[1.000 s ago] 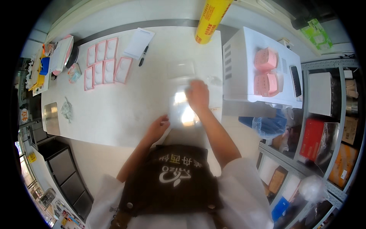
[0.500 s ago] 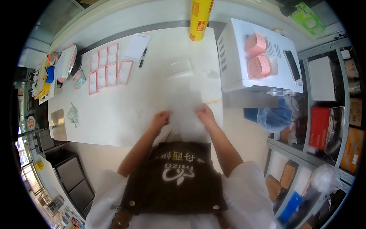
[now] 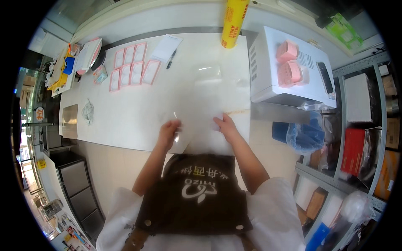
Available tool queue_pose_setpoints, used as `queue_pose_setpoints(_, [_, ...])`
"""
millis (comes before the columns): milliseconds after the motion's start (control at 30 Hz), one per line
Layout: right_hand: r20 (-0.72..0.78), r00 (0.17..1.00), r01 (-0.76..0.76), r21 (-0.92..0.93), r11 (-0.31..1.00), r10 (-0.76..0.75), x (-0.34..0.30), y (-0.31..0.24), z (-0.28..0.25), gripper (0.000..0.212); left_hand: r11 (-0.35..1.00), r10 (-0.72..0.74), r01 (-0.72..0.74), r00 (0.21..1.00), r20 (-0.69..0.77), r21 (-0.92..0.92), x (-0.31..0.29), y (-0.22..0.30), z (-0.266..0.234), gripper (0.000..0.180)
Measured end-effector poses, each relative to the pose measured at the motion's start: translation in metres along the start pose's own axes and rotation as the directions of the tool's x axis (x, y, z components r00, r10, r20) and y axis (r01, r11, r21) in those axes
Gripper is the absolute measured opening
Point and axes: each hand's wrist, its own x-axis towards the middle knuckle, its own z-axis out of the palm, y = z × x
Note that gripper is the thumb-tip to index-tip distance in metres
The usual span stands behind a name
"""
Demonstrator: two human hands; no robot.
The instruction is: The person folds several small pink paper boxes by hand, tucking the tabs into the slots, and places them on top of a microwave.
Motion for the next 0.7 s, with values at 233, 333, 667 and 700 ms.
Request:
queue_pose_setpoints(233, [0.046, 0.998, 0.018, 0.246, 0.969, -0.031, -0.005, 0.006, -0.008, 0.026, 0.985, 0.168, -0.163, 0.977, -0.132, 0.047, -0.035, 0.042, 0.002, 0.030])
queue_pose_setpoints(333, [-0.163, 0.985, 0.066, 0.014, 0.998, -0.063, 0.008, 0.025, -0.033, 0.028, 0.945, 0.299, -0.229, 0.895, -0.331, 0.232, -0.041, 0.069, -0.024, 0.030])
queue_pose_setpoints(667, [-0.306, 0.607, 0.367, -0.711, 0.600, -0.733, -0.018, 0.014, -0.019, 0.058, 0.840, 0.534, -0.492, 0.824, -0.186, 0.229, -0.103, 0.154, -0.002, 0.024])
queue_pose_setpoints(700, [-0.244, 0.731, 0.442, -0.542, 0.715, -0.638, -0.037, -0.018, -0.001, 0.058, 0.822, 0.563, -0.521, 0.807, -0.179, 0.230, -0.105, 0.156, 0.004, 0.023])
